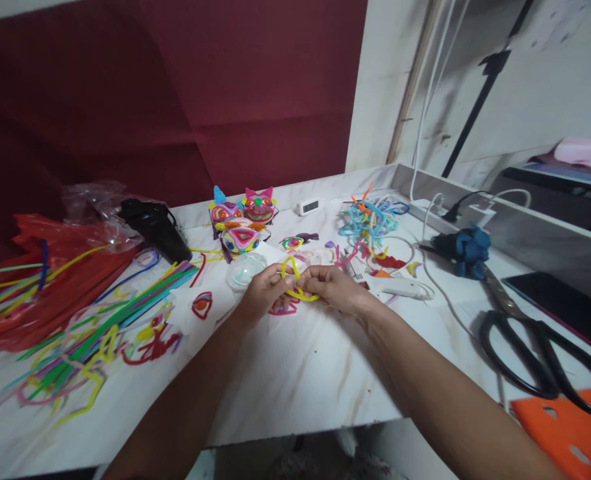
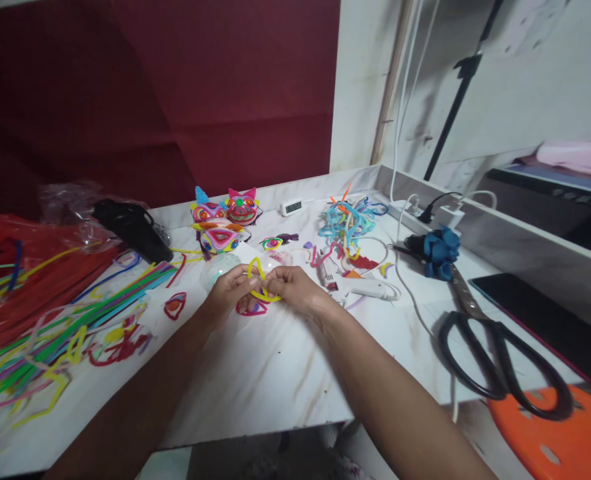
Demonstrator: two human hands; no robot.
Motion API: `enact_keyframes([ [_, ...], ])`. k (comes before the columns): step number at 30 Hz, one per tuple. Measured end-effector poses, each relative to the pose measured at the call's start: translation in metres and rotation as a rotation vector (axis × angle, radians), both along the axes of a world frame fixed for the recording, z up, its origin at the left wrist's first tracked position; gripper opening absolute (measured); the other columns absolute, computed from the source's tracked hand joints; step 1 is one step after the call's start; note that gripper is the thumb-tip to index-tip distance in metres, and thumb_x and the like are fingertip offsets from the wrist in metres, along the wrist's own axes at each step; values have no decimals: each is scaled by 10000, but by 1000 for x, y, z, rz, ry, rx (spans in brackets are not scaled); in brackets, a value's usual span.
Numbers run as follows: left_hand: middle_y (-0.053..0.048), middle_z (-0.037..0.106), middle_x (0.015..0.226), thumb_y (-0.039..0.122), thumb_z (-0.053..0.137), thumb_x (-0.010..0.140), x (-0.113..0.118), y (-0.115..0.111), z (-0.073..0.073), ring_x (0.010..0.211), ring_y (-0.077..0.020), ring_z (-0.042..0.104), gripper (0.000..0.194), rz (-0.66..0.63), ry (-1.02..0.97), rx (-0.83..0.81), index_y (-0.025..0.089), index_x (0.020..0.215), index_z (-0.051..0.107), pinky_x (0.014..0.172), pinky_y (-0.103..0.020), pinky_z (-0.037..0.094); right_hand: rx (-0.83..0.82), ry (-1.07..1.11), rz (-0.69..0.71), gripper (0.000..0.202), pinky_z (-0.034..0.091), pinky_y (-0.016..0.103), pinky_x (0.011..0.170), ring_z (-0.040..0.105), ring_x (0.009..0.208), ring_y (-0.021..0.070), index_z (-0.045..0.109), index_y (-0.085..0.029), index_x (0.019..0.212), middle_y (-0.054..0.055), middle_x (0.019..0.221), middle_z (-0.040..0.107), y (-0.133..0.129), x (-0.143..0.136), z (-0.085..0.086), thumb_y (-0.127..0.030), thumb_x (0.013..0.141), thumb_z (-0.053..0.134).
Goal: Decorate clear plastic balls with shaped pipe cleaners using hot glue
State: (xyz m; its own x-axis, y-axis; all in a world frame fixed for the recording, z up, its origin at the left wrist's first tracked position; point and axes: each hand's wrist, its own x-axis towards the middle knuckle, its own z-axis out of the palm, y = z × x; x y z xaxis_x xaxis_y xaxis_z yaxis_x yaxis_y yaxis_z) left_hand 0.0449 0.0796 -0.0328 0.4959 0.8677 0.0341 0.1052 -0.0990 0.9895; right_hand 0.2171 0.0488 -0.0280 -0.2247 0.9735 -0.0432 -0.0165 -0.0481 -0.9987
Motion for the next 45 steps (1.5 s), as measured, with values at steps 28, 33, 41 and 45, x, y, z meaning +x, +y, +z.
enact_keyframes([
  [28, 7, 613, 560, 506, 677, 725, -4, 3, -3, 399, -81, 532, 392, -44, -74, -114, 138, 816, 577, 358, -166, 346, -116, 124, -19, 188, 317, 177, 442, 515, 536, 74, 607, -178, 705, -24, 612, 623, -1, -1, -2, -332, 639, 691],
  [33, 18, 637, 610, 441, 711, 710, -3, 2, -3, 388, -70, 525, 385, -26, -122, -119, 160, 930, 568, 364, -162, 352, -126, 133, 0, 184, 265, 187, 427, 446, 495, 60, 598, -174, 653, -33, 587, 588, -1, -2, -4, -327, 620, 695],
  [41, -18, 650, 685, 452, 671, 735, -2, 0, -3, 405, -80, 529, 403, -5, -184, -153, 136, 977, 606, 350, -180, 356, -87, 187, 31, 173, 323, 205, 503, 460, 507, 58, 592, -177, 625, -45, 571, 598, 0, -3, -4, -313, 589, 693],
  [45, -33, 670, 730, 419, 685, 729, -2, -1, -1, 419, -83, 538, 419, -9, -187, -179, 136, 1028, 611, 359, -186, 359, -89, 186, 39, 176, 352, 215, 525, 489, 501, 64, 602, -173, 635, -23, 588, 638, 1, -2, -5, -320, 604, 694],
])
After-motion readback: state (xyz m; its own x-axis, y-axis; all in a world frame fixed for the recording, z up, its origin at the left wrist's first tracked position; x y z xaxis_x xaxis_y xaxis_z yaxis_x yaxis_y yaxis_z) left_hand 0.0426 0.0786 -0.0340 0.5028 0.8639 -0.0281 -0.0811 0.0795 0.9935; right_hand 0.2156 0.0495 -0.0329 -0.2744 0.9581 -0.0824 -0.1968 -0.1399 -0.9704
